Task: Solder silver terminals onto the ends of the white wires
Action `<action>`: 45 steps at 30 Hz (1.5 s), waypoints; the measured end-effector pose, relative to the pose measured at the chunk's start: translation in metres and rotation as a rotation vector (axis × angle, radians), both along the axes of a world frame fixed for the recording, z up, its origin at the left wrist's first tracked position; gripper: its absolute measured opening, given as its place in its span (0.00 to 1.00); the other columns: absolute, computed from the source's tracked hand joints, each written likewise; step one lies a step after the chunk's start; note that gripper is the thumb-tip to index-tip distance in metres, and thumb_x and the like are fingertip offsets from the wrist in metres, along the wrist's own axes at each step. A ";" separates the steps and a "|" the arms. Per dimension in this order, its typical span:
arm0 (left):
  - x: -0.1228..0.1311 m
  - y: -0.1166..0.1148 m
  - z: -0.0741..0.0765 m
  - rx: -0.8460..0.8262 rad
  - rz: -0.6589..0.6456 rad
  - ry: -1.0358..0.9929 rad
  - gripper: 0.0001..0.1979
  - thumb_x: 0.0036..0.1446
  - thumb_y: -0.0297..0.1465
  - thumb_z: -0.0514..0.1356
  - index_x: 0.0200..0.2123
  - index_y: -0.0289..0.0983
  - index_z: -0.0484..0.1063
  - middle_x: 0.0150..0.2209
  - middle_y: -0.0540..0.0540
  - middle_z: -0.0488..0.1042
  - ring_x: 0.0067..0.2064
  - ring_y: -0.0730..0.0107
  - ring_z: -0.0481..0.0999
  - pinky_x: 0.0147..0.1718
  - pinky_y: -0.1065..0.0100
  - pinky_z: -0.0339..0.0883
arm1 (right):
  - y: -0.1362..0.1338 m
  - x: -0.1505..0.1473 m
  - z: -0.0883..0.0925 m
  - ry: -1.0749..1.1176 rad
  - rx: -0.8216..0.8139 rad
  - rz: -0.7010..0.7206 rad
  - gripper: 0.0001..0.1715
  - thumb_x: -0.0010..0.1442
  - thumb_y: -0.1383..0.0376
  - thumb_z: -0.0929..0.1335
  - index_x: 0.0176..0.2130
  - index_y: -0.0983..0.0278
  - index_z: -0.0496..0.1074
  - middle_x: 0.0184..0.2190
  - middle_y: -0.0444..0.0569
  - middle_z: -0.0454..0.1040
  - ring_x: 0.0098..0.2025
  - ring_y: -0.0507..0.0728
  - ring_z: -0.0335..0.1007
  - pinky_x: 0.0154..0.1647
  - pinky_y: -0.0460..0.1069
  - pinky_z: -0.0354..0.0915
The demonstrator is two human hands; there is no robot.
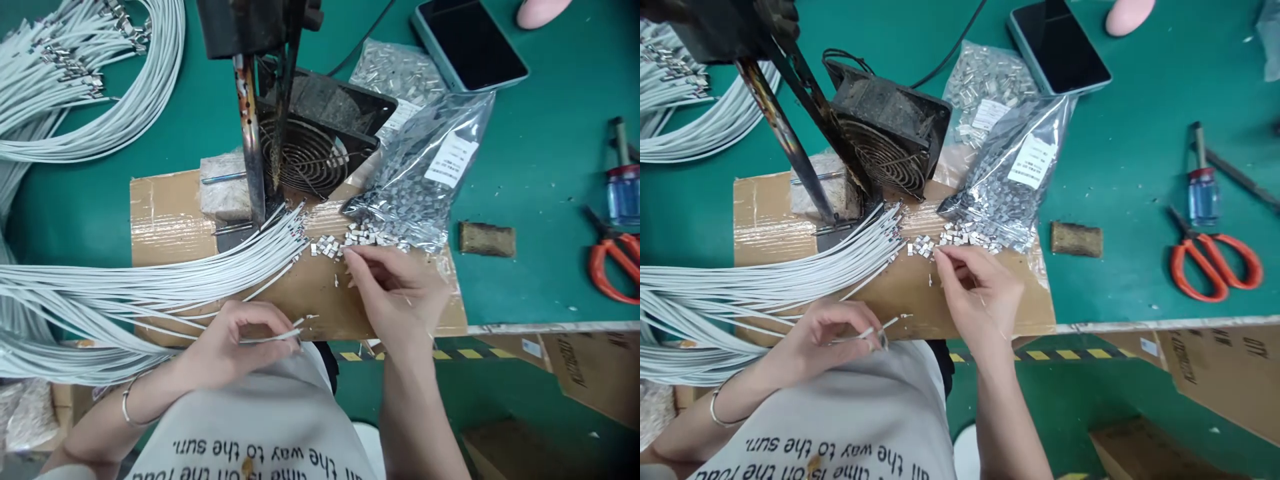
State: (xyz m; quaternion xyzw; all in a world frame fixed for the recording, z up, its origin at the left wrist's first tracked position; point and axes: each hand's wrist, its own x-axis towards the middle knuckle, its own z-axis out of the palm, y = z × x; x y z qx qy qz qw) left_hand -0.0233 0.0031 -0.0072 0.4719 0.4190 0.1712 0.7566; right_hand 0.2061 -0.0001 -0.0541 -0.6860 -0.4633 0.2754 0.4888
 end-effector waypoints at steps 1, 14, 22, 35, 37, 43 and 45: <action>-0.001 -0.002 0.000 -0.063 0.038 -0.003 0.09 0.64 0.37 0.69 0.36 0.37 0.83 0.36 0.40 0.84 0.35 0.66 0.79 0.34 0.67 0.74 | 0.001 -0.003 0.000 -0.052 -0.002 0.015 0.02 0.61 0.65 0.76 0.36 0.60 0.85 0.29 0.44 0.80 0.25 0.51 0.71 0.27 0.48 0.70; 0.007 0.002 0.008 -0.230 0.371 -0.020 0.14 0.60 0.41 0.73 0.37 0.37 0.79 0.27 0.51 0.71 0.22 0.81 0.59 0.19 0.74 0.48 | 0.006 -0.006 -0.006 -0.136 -0.076 -0.013 0.04 0.59 0.63 0.76 0.35 0.61 0.79 0.26 0.42 0.75 0.24 0.50 0.67 0.24 0.46 0.68; 0.010 0.007 0.013 -0.279 0.384 -0.047 0.13 0.61 0.40 0.72 0.36 0.38 0.75 0.27 0.53 0.71 0.20 0.80 0.65 0.18 0.75 0.53 | -0.009 -0.033 0.017 0.405 -0.035 0.064 0.06 0.58 0.66 0.78 0.34 0.63 0.78 0.22 0.40 0.77 0.18 0.49 0.72 0.18 0.42 0.73; 0.013 0.008 0.010 -0.237 0.417 -0.057 0.18 0.58 0.42 0.74 0.30 0.37 0.73 0.22 0.55 0.64 0.22 0.80 0.53 0.20 0.72 0.42 | -0.013 -0.045 0.033 0.519 -0.027 0.343 0.11 0.63 0.71 0.74 0.41 0.57 0.87 0.28 0.43 0.81 0.25 0.49 0.72 0.21 0.43 0.67; 0.015 0.009 0.010 -0.219 0.418 -0.066 0.18 0.57 0.42 0.74 0.29 0.37 0.72 0.22 0.56 0.63 0.21 0.80 0.52 0.20 0.73 0.43 | -0.014 -0.045 0.034 0.502 -0.019 0.340 0.13 0.64 0.72 0.74 0.42 0.55 0.87 0.28 0.43 0.80 0.26 0.49 0.72 0.22 0.43 0.67; 0.013 0.010 0.008 -0.196 0.382 -0.086 0.16 0.61 0.38 0.73 0.30 0.36 0.72 0.22 0.56 0.66 0.21 0.82 0.56 0.20 0.75 0.48 | -0.016 -0.043 0.034 0.525 -0.067 0.333 0.15 0.64 0.72 0.74 0.42 0.52 0.88 0.29 0.43 0.80 0.25 0.48 0.70 0.20 0.43 0.64; 0.012 0.009 0.008 -0.154 0.380 -0.077 0.15 0.63 0.36 0.72 0.30 0.36 0.73 0.23 0.55 0.68 0.23 0.82 0.58 0.21 0.76 0.50 | -0.015 -0.043 0.033 0.606 -0.100 0.337 0.14 0.63 0.71 0.74 0.41 0.52 0.88 0.28 0.43 0.80 0.21 0.46 0.66 0.17 0.42 0.61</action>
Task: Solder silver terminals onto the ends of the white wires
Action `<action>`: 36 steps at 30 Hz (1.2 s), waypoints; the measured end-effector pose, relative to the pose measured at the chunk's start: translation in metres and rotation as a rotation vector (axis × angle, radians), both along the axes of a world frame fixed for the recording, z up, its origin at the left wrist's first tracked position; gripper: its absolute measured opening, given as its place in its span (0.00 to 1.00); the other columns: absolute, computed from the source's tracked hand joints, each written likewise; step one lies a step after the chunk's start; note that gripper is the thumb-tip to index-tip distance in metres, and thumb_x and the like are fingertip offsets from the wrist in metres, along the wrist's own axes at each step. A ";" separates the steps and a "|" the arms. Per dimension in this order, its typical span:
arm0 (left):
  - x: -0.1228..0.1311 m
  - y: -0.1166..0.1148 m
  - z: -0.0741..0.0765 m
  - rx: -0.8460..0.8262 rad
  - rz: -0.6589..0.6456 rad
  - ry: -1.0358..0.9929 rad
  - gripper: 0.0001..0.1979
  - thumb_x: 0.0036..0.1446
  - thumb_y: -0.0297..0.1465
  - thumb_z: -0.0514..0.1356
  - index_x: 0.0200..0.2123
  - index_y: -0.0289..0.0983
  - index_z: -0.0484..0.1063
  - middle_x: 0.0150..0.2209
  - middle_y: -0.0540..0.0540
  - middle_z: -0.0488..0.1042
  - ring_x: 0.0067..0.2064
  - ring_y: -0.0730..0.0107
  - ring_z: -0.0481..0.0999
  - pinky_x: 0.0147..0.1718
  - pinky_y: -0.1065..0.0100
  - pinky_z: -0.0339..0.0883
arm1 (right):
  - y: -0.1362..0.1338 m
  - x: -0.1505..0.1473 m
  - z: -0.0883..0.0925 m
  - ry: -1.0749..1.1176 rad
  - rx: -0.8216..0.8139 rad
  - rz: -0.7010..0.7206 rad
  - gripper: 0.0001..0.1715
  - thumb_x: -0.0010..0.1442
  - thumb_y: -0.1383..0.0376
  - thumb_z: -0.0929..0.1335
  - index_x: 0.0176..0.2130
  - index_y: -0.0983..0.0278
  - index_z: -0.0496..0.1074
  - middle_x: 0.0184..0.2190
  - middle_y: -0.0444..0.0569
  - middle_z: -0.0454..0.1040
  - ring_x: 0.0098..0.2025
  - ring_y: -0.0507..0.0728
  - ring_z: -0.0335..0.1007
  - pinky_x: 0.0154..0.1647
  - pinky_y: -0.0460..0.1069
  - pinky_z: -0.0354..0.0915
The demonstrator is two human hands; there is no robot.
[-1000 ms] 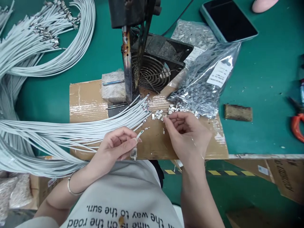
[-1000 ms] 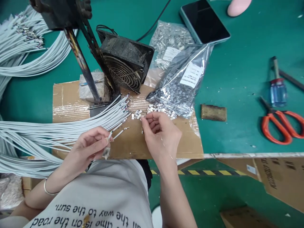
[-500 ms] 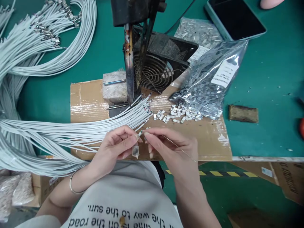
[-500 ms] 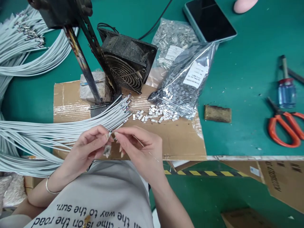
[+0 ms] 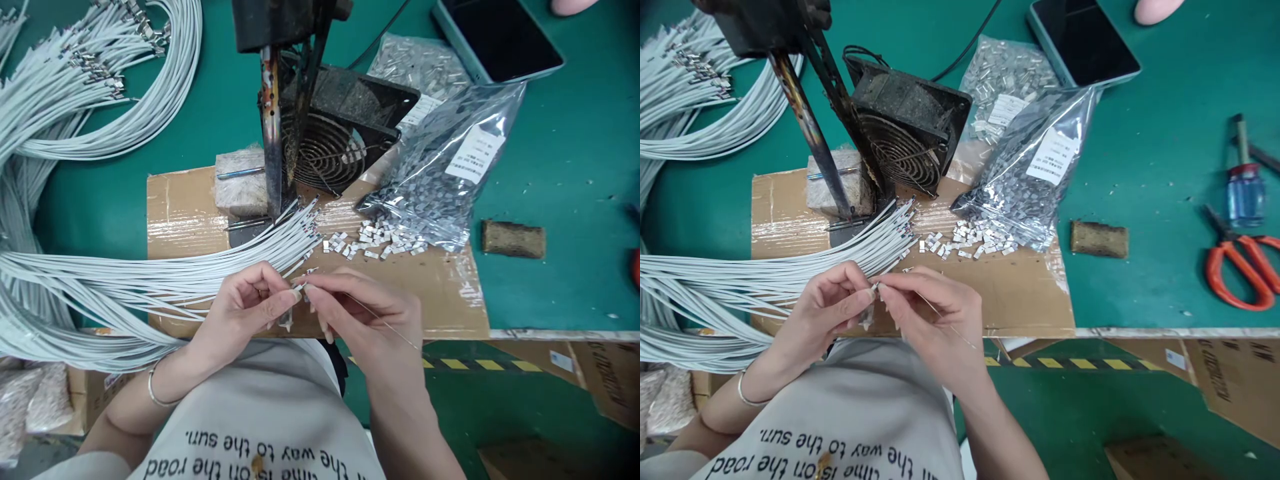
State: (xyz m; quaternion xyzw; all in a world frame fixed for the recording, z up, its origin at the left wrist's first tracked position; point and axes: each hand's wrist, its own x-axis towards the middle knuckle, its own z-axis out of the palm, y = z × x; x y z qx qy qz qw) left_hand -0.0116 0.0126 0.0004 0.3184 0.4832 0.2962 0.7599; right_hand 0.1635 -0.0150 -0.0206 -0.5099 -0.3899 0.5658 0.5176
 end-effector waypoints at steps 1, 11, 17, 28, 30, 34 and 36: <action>0.000 0.000 0.000 0.028 0.002 0.013 0.14 0.63 0.35 0.71 0.29 0.36 0.73 0.24 0.55 0.69 0.24 0.81 0.60 0.23 0.76 0.52 | 0.001 0.000 0.000 0.054 -0.038 0.001 0.13 0.62 0.70 0.75 0.40 0.52 0.88 0.27 0.42 0.79 0.20 0.46 0.63 0.16 0.42 0.60; 0.000 -0.002 0.008 0.211 -0.078 0.245 0.10 0.63 0.31 0.68 0.29 0.35 0.76 0.23 0.54 0.67 0.25 0.79 0.58 0.22 0.74 0.49 | 0.002 0.003 0.014 0.166 -0.277 0.005 0.05 0.54 0.68 0.79 0.29 0.58 0.86 0.19 0.40 0.76 0.16 0.46 0.64 0.15 0.41 0.63; 0.005 0.003 0.011 0.357 -0.055 0.389 0.08 0.60 0.26 0.66 0.27 0.35 0.76 0.21 0.55 0.67 0.23 0.81 0.56 0.19 0.75 0.47 | 0.005 0.008 0.009 0.080 -0.081 0.096 0.09 0.60 0.70 0.76 0.34 0.55 0.87 0.23 0.41 0.79 0.17 0.46 0.69 0.17 0.40 0.68; 0.012 -0.006 0.003 0.610 0.020 0.501 0.14 0.65 0.27 0.63 0.25 0.36 0.70 0.18 0.57 0.59 0.21 0.81 0.54 0.18 0.75 0.48 | 0.001 -0.017 0.012 0.112 -0.126 -0.152 0.09 0.57 0.72 0.75 0.29 0.59 0.84 0.17 0.37 0.74 0.12 0.46 0.64 0.11 0.40 0.63; 0.013 -0.006 0.003 0.578 0.027 0.471 0.15 0.66 0.27 0.62 0.25 0.36 0.69 0.18 0.57 0.60 0.21 0.81 0.55 0.18 0.75 0.50 | -0.001 -0.024 0.008 0.035 -0.018 -0.215 0.10 0.58 0.74 0.74 0.31 0.59 0.84 0.18 0.38 0.74 0.14 0.46 0.65 0.13 0.41 0.63; 0.014 -0.001 0.007 0.433 0.084 0.343 0.09 0.66 0.28 0.64 0.31 0.36 0.74 0.22 0.55 0.70 0.21 0.81 0.62 0.19 0.78 0.56 | -0.005 -0.028 0.003 -0.236 0.196 -0.263 0.14 0.59 0.76 0.74 0.38 0.57 0.85 0.23 0.39 0.77 0.23 0.48 0.70 0.24 0.43 0.70; 0.014 0.003 0.010 0.371 0.143 0.315 0.04 0.63 0.26 0.66 0.33 0.36 0.75 0.23 0.54 0.73 0.22 0.82 0.64 0.20 0.79 0.58 | -0.005 -0.025 0.004 -0.315 0.265 -0.222 0.17 0.61 0.77 0.74 0.42 0.55 0.85 0.26 0.39 0.78 0.25 0.48 0.71 0.27 0.44 0.72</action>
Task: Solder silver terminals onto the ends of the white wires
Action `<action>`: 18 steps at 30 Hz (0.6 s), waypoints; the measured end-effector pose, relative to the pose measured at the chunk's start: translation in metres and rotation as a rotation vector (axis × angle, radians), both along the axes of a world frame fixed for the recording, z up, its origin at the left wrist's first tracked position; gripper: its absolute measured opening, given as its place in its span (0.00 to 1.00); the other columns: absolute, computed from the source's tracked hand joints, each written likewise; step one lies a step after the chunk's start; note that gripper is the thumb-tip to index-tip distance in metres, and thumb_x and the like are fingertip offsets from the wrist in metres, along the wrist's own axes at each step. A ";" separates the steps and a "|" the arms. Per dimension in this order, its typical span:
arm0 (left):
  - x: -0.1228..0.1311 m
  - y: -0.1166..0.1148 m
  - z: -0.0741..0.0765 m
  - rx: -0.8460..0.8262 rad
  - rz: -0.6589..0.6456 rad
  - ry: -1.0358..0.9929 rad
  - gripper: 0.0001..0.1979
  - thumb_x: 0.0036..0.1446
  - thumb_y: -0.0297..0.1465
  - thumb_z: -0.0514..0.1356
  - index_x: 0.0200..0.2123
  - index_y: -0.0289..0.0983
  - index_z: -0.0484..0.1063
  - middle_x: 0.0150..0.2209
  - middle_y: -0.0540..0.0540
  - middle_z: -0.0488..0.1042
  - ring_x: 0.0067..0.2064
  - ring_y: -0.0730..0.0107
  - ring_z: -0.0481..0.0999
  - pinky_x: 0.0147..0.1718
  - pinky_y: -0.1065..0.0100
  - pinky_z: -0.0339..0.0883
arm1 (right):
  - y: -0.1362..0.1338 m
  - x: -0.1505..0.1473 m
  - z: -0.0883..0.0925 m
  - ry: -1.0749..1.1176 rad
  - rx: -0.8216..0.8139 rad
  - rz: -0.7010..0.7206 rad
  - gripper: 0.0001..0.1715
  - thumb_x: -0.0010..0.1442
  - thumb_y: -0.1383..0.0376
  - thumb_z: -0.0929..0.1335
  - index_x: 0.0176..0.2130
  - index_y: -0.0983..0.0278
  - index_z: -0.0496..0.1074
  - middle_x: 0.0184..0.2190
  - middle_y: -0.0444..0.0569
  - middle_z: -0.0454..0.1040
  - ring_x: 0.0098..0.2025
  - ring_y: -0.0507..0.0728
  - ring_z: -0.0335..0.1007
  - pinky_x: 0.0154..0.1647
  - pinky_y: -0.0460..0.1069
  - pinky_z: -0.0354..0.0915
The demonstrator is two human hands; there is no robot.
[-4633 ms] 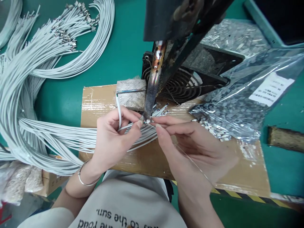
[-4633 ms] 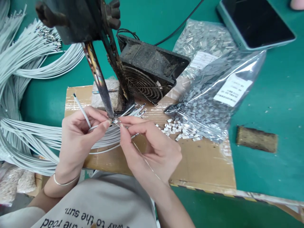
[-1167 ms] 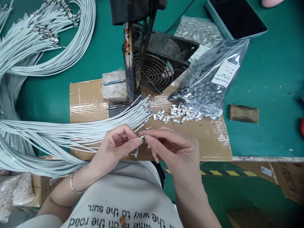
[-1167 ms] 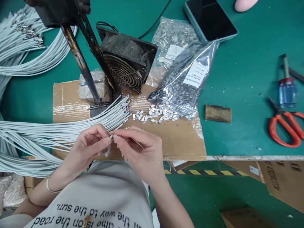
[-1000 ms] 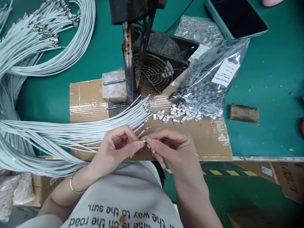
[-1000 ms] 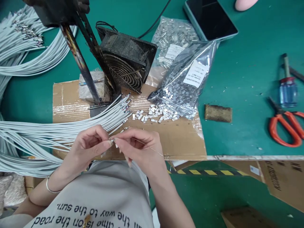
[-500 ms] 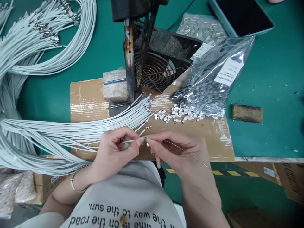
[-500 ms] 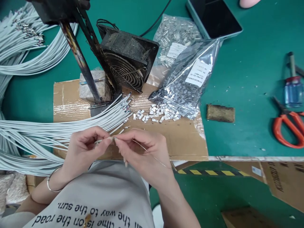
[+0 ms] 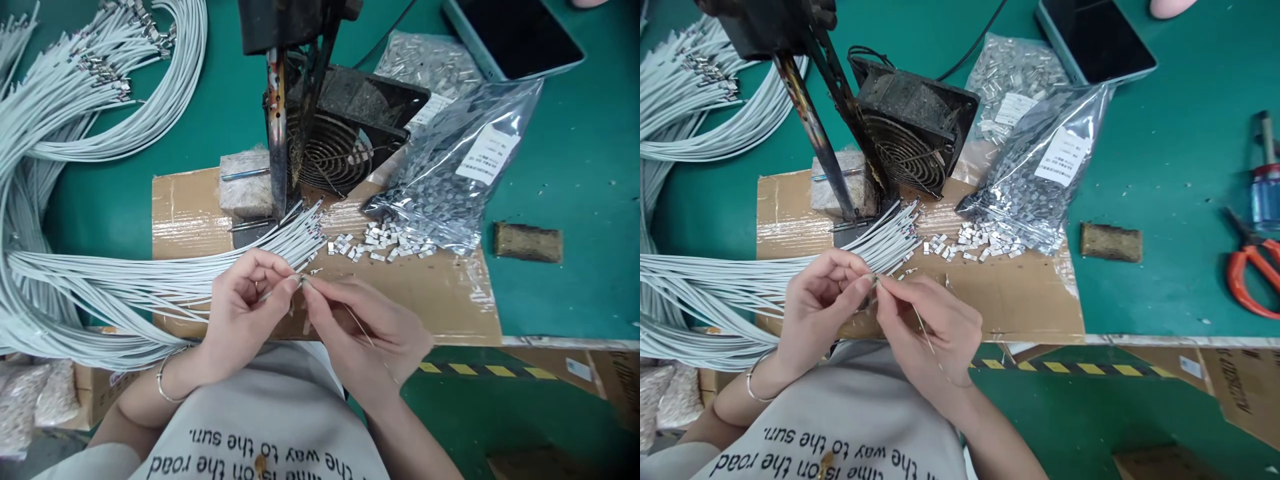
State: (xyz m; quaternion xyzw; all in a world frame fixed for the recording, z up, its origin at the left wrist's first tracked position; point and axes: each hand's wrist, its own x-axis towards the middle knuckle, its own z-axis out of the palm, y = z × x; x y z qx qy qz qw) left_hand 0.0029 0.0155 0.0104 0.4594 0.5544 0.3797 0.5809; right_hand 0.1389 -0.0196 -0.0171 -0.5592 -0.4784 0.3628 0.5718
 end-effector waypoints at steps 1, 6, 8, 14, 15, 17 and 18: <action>0.000 0.002 0.001 -0.014 0.018 -0.012 0.04 0.61 0.24 0.66 0.33 0.36 0.75 0.24 0.54 0.73 0.21 0.82 0.64 0.20 0.79 0.58 | 0.000 0.002 0.000 -0.020 0.013 0.022 0.18 0.61 0.77 0.74 0.43 0.54 0.85 0.27 0.40 0.79 0.25 0.48 0.72 0.27 0.45 0.73; 0.001 0.008 0.005 -0.068 0.011 -0.025 0.05 0.55 0.22 0.68 0.31 0.36 0.76 0.21 0.55 0.72 0.20 0.82 0.66 0.18 0.79 0.58 | 0.004 0.013 0.002 0.098 -0.128 0.109 0.13 0.64 0.71 0.74 0.43 0.55 0.86 0.27 0.42 0.80 0.24 0.49 0.73 0.24 0.45 0.71; 0.001 0.009 0.006 -0.098 0.013 -0.019 0.06 0.54 0.22 0.69 0.30 0.36 0.76 0.21 0.55 0.72 0.20 0.81 0.67 0.19 0.79 0.59 | 0.005 0.017 0.003 0.240 -0.261 0.157 0.09 0.64 0.68 0.75 0.41 0.56 0.87 0.25 0.42 0.79 0.20 0.49 0.71 0.20 0.44 0.70; -0.002 0.009 0.005 -0.103 0.003 -0.030 0.06 0.57 0.25 0.69 0.31 0.37 0.74 0.20 0.55 0.72 0.19 0.80 0.68 0.18 0.78 0.59 | 0.009 0.023 0.007 0.410 -0.430 0.145 0.06 0.62 0.67 0.76 0.38 0.56 0.87 0.21 0.41 0.78 0.19 0.48 0.70 0.20 0.42 0.72; -0.003 0.009 0.005 -0.111 -0.001 -0.039 0.06 0.58 0.25 0.68 0.31 0.37 0.74 0.20 0.56 0.72 0.19 0.80 0.67 0.18 0.78 0.59 | 0.010 0.023 0.008 0.410 -0.419 0.132 0.06 0.62 0.67 0.76 0.37 0.56 0.87 0.21 0.40 0.77 0.19 0.48 0.70 0.20 0.42 0.72; -0.002 0.010 0.005 -0.132 -0.007 -0.054 0.06 0.59 0.26 0.68 0.31 0.38 0.74 0.20 0.56 0.72 0.19 0.81 0.66 0.18 0.78 0.59 | 0.011 0.023 0.008 0.404 -0.397 0.098 0.06 0.62 0.67 0.76 0.35 0.56 0.86 0.22 0.40 0.77 0.19 0.48 0.70 0.20 0.42 0.72; -0.002 0.011 0.005 -0.142 -0.011 -0.060 0.06 0.58 0.25 0.68 0.31 0.37 0.74 0.19 0.56 0.72 0.19 0.81 0.66 0.18 0.78 0.59 | 0.012 0.023 0.008 0.396 -0.391 0.083 0.05 0.62 0.67 0.77 0.35 0.56 0.86 0.22 0.41 0.78 0.20 0.48 0.71 0.20 0.42 0.72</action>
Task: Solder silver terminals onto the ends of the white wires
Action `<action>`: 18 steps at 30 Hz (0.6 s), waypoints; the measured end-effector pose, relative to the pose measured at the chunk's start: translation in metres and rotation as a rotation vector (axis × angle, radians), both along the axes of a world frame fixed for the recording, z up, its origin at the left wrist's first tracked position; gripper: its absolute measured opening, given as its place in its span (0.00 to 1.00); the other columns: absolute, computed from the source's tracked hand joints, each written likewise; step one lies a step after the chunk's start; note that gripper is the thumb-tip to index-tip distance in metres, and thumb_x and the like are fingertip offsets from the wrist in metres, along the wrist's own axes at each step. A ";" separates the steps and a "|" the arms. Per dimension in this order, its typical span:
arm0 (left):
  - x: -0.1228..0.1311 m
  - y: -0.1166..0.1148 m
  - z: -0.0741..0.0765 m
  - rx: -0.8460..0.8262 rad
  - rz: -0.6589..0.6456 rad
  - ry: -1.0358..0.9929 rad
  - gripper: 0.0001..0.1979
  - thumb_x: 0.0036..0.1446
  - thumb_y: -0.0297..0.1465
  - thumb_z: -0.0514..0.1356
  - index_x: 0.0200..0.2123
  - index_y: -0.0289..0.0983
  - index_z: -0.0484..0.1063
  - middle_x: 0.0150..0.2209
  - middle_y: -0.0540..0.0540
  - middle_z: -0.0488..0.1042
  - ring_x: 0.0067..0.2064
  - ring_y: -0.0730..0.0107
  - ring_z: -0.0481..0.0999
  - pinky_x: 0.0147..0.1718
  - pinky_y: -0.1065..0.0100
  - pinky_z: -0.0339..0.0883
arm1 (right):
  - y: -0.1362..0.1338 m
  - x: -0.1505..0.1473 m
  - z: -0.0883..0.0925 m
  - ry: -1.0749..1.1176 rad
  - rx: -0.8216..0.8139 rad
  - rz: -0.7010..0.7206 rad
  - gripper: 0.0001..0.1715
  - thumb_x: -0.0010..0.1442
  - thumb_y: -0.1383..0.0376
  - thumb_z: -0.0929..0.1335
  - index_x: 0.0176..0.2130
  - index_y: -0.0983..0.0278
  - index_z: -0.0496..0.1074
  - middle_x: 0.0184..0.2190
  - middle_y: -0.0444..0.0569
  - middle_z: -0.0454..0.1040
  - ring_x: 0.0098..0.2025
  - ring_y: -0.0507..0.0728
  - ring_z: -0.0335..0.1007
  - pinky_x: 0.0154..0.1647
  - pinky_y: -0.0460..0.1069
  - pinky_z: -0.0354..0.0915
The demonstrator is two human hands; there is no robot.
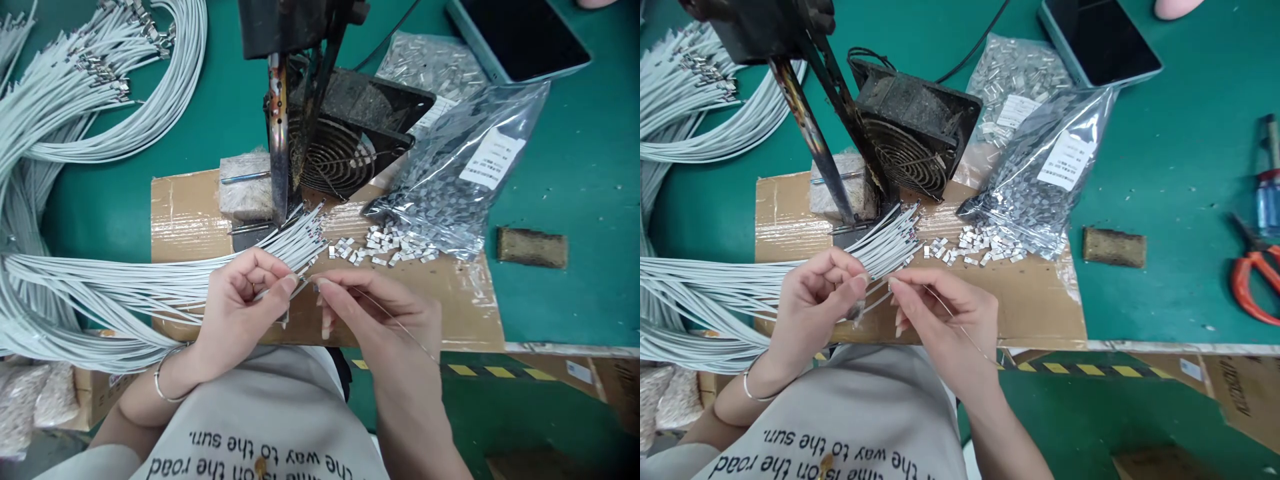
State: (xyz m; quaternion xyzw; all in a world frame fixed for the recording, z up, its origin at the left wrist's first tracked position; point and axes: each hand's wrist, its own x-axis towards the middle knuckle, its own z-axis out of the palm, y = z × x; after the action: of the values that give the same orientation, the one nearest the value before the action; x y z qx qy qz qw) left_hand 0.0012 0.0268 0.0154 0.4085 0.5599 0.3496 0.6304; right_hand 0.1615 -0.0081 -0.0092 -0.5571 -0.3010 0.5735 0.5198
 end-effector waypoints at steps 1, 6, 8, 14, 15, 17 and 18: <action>0.001 0.001 0.001 -0.009 -0.004 -0.003 0.06 0.57 0.25 0.68 0.31 0.37 0.74 0.19 0.56 0.72 0.19 0.81 0.66 0.18 0.78 0.59 | 0.000 0.000 0.000 -0.013 0.004 -0.003 0.05 0.62 0.67 0.77 0.34 0.56 0.86 0.23 0.41 0.78 0.21 0.49 0.71 0.20 0.43 0.73; 0.003 0.004 0.005 -0.040 0.009 0.021 0.06 0.54 0.23 0.68 0.31 0.36 0.75 0.19 0.57 0.70 0.18 0.82 0.62 0.17 0.79 0.56 | 0.002 -0.001 -0.002 -0.041 0.057 0.025 0.07 0.62 0.69 0.76 0.35 0.57 0.86 0.28 0.44 0.81 0.22 0.49 0.72 0.21 0.45 0.74; 0.004 0.004 0.005 -0.045 0.015 0.027 0.06 0.54 0.23 0.69 0.30 0.36 0.75 0.19 0.57 0.69 0.18 0.83 0.61 0.17 0.79 0.55 | 0.002 -0.001 -0.003 -0.046 0.078 0.031 0.09 0.61 0.70 0.76 0.35 0.56 0.87 0.28 0.44 0.82 0.22 0.49 0.73 0.21 0.45 0.74; 0.004 0.004 0.006 -0.046 0.013 0.027 0.06 0.53 0.23 0.69 0.30 0.36 0.74 0.18 0.56 0.70 0.18 0.82 0.62 0.17 0.79 0.55 | 0.001 -0.002 -0.005 -0.063 0.145 0.024 0.15 0.61 0.73 0.75 0.38 0.51 0.88 0.30 0.43 0.83 0.22 0.49 0.74 0.22 0.44 0.74; 0.004 0.004 0.005 -0.046 0.017 0.030 0.06 0.53 0.24 0.69 0.29 0.36 0.74 0.18 0.56 0.70 0.18 0.82 0.62 0.17 0.79 0.55 | 0.001 -0.002 -0.005 -0.068 0.145 0.025 0.16 0.61 0.73 0.76 0.39 0.50 0.88 0.30 0.43 0.84 0.22 0.49 0.75 0.22 0.44 0.74; 0.004 0.003 0.005 -0.044 0.028 0.035 0.06 0.53 0.24 0.70 0.29 0.36 0.74 0.18 0.56 0.71 0.19 0.81 0.63 0.17 0.79 0.55 | -0.001 -0.002 -0.006 -0.088 0.151 0.027 0.15 0.61 0.72 0.76 0.39 0.50 0.88 0.31 0.43 0.84 0.22 0.49 0.75 0.21 0.44 0.73; 0.004 0.003 0.004 -0.043 0.033 0.036 0.07 0.53 0.25 0.70 0.29 0.36 0.74 0.19 0.55 0.71 0.19 0.81 0.63 0.17 0.78 0.56 | -0.002 -0.002 -0.006 -0.099 0.154 0.020 0.15 0.61 0.72 0.76 0.40 0.50 0.88 0.31 0.43 0.84 0.22 0.49 0.74 0.21 0.44 0.73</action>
State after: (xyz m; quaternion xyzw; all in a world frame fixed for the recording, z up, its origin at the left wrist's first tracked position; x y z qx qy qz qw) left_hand 0.0053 0.0298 0.0196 0.3917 0.5853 0.3404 0.6229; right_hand 0.1594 -0.0097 -0.0154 -0.5402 -0.3751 0.5257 0.5395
